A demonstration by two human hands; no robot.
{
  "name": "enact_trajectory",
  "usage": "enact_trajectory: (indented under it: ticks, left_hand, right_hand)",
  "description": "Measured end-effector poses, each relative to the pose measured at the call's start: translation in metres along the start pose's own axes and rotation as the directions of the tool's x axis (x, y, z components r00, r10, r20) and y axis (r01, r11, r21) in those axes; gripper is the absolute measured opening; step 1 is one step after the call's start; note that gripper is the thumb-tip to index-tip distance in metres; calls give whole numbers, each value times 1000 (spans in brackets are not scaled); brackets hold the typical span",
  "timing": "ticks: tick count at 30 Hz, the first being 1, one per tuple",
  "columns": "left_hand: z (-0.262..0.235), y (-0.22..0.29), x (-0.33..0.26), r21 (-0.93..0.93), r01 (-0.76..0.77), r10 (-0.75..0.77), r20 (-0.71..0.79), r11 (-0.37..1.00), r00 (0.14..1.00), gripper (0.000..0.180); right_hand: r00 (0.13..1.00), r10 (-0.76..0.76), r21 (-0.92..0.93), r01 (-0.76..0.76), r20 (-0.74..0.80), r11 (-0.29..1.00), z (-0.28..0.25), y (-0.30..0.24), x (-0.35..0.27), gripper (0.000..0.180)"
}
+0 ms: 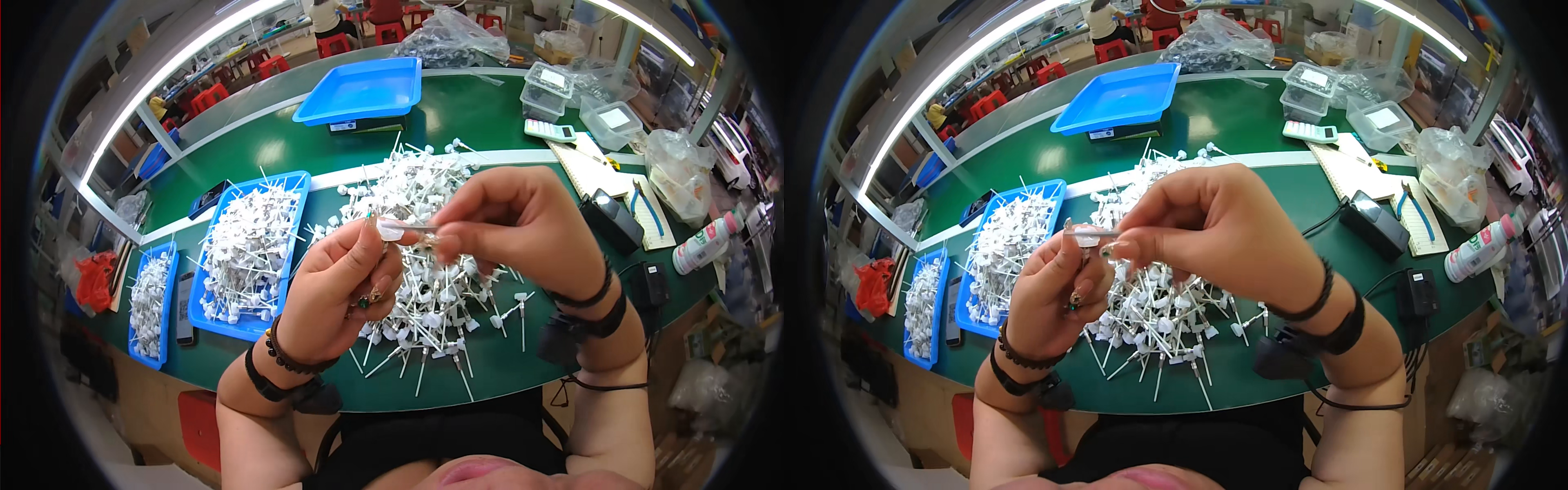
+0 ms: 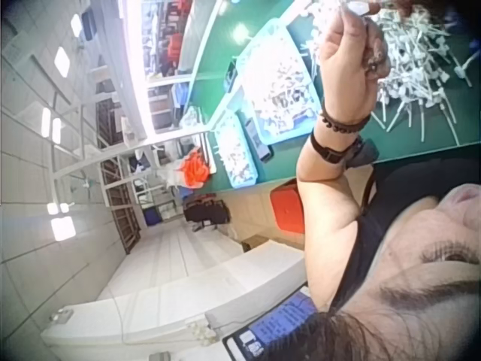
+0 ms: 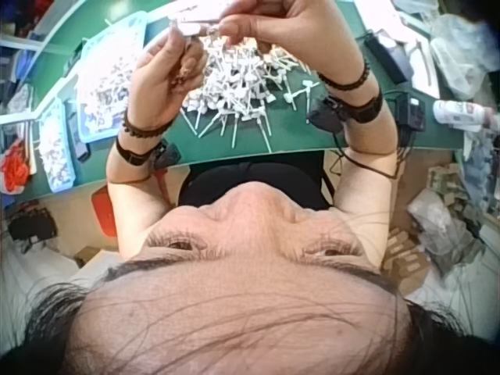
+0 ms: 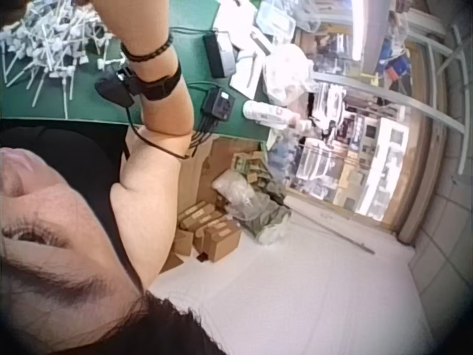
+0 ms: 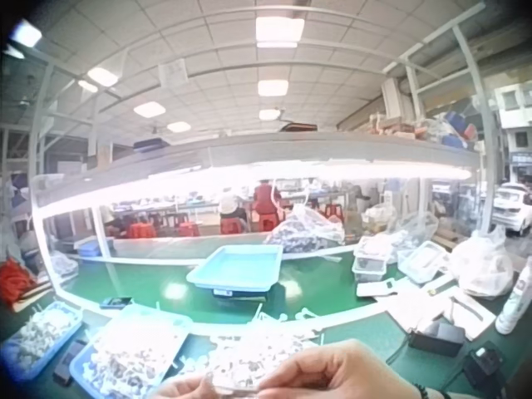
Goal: The worker is assembling small white plastic components by inserting wires and using tweezers.
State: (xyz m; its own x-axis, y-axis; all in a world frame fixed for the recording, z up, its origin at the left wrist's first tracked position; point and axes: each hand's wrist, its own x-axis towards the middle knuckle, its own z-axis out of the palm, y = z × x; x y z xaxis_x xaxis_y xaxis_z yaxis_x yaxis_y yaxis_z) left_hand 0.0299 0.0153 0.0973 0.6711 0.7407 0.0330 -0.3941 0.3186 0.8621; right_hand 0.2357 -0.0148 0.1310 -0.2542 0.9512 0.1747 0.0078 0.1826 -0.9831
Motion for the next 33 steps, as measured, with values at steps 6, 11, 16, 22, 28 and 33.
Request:
enact_trajectory:
  ticks: [6, 11, 16, 22, 28, 33]
  left_hand:
    - [0, 0, 2, -58, 31, -29, 36, 998, 999, 35]
    - [-2, 0, 2, -53, 35, -35, 10, 998, 999, 35]
    - [-2, -2, 4, -59, 45, -44, 23, 997, 999, 35]
    - [-4, -3, 5, -49, 41, -42, -19, 998, 999, 34]
    - [-4, -5, 7, 11, 59, -58, -13, 998, 998, 39]
    - [-5, -5, 7, 9, 58, -58, -7, 998, 998, 39]
  right_hand:
    - [398, -871, -874, 480, 290, -72, -6, 17, 0, 24]
    - [819, -554, -540, 403, -148, 739, -1, 17, 8, 17]
    - [918, -343, -333, 266, -198, 905, -9, 23, 18, 17]
    - [955, -233, -255, 184, -181, 949, -17, 37, 31, 19]
    - [963, -195, -226, 151, -188, 962, -21, 41, 33, 18]
    - [968, -178, -202, 140, -179, 969, -22, 41, 34, 19]
